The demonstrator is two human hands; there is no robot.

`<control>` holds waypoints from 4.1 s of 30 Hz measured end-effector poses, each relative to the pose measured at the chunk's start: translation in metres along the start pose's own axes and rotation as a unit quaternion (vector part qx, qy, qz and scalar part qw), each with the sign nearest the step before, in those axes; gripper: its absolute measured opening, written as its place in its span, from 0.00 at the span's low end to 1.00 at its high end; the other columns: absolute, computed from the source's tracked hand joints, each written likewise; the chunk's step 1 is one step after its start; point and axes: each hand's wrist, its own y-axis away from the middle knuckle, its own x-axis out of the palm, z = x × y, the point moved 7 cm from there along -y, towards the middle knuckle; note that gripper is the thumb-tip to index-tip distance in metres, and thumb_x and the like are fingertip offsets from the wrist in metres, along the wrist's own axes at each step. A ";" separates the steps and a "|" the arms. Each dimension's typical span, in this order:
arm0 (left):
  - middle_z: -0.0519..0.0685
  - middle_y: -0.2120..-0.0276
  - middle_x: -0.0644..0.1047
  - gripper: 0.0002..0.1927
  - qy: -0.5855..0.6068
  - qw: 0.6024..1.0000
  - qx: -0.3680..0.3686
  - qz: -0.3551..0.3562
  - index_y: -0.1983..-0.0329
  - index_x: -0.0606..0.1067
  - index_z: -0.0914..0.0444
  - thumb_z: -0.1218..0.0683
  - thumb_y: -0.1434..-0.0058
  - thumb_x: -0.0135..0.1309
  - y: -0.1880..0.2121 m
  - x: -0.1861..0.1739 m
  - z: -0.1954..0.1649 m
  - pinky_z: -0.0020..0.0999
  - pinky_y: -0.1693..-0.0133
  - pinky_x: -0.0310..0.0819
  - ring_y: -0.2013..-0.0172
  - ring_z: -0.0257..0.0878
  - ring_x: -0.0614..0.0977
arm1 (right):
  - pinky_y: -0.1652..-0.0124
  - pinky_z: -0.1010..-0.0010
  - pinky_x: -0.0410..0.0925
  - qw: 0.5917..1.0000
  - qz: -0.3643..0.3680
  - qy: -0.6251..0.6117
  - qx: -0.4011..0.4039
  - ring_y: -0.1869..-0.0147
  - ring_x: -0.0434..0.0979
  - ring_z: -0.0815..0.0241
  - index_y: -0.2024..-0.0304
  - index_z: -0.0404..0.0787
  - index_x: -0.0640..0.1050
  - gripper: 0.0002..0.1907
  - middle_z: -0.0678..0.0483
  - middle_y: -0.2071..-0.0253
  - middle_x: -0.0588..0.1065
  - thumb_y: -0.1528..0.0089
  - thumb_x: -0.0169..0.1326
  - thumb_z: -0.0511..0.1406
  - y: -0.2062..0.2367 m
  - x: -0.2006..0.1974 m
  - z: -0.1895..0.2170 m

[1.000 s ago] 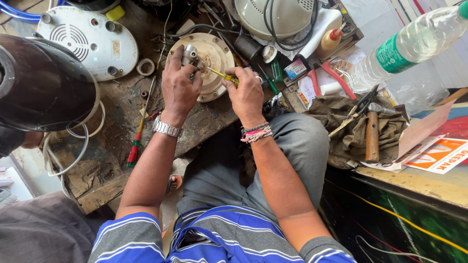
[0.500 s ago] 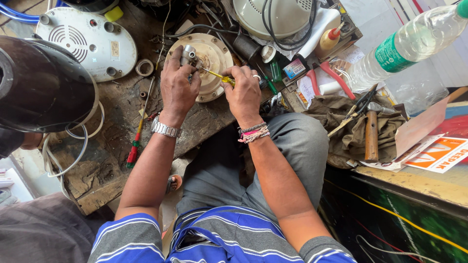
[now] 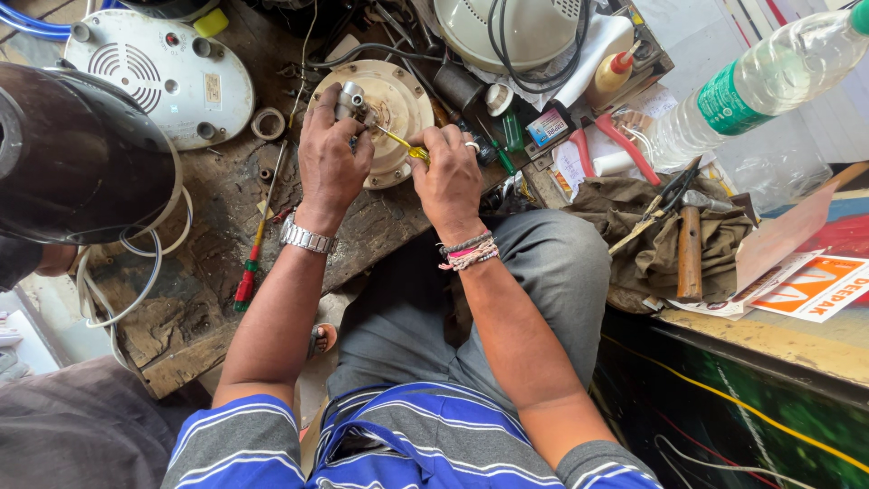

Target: The person works on a disassembled fan motor base, using a screwdriver to adjust internal components and wires. They also apply a liquid from a bottle and use pliers to manipulate wires within the motor housing.

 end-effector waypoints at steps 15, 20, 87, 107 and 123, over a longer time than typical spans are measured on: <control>0.63 0.36 0.71 0.06 0.008 1.000 0.000 0.002 0.64 0.82 0.68 0.59 0.41 0.64 0.000 -0.001 0.000 0.47 0.43 0.74 0.43 0.56 0.76 | 0.58 0.63 0.74 0.996 -0.040 0.073 -0.036 0.56 0.79 0.50 0.56 0.42 0.81 0.14 0.54 0.60 0.78 0.37 0.66 0.43 -0.001 0.008 -0.007; 0.63 0.36 0.72 0.06 0.004 1.000 0.002 0.003 0.65 0.82 0.68 0.59 0.41 0.65 -0.003 0.000 0.001 0.46 0.44 0.75 0.43 0.54 0.76 | 0.63 0.57 0.72 0.997 0.055 -0.005 0.049 0.59 0.81 0.45 0.55 0.35 0.78 0.25 0.46 0.61 0.79 0.41 0.62 0.49 -0.007 0.012 -0.018; 0.61 0.38 0.74 0.06 0.046 0.999 -0.008 -0.003 0.65 0.83 0.68 0.60 0.44 0.63 -0.007 -0.008 -0.002 0.46 0.42 0.72 0.42 0.54 0.77 | 0.59 0.52 0.70 0.975 0.165 0.069 0.134 0.56 0.80 0.40 0.61 0.42 0.80 0.20 0.44 0.63 0.81 0.29 0.56 0.51 -0.010 0.023 -0.034; 0.61 0.38 0.74 0.07 0.049 0.999 -0.023 0.006 0.65 0.83 0.68 0.60 0.45 0.64 -0.009 -0.001 0.006 0.45 0.40 0.72 0.41 0.52 0.76 | 0.60 0.59 0.72 0.996 0.052 -0.076 -0.021 0.59 0.82 0.46 0.59 0.37 0.79 0.15 0.47 0.63 0.81 0.39 0.63 0.42 -0.007 0.008 -0.009; 0.59 0.38 0.75 0.04 0.064 0.997 -0.049 0.020 0.67 0.83 0.66 0.60 0.44 0.63 -0.012 0.003 0.011 0.43 0.41 0.73 0.41 0.50 0.77 | 0.82 0.83 0.54 0.707 0.232 -0.535 0.400 0.81 0.62 0.75 0.57 0.43 0.80 0.12 0.62 0.77 0.73 0.33 0.56 0.43 0.018 0.090 -0.061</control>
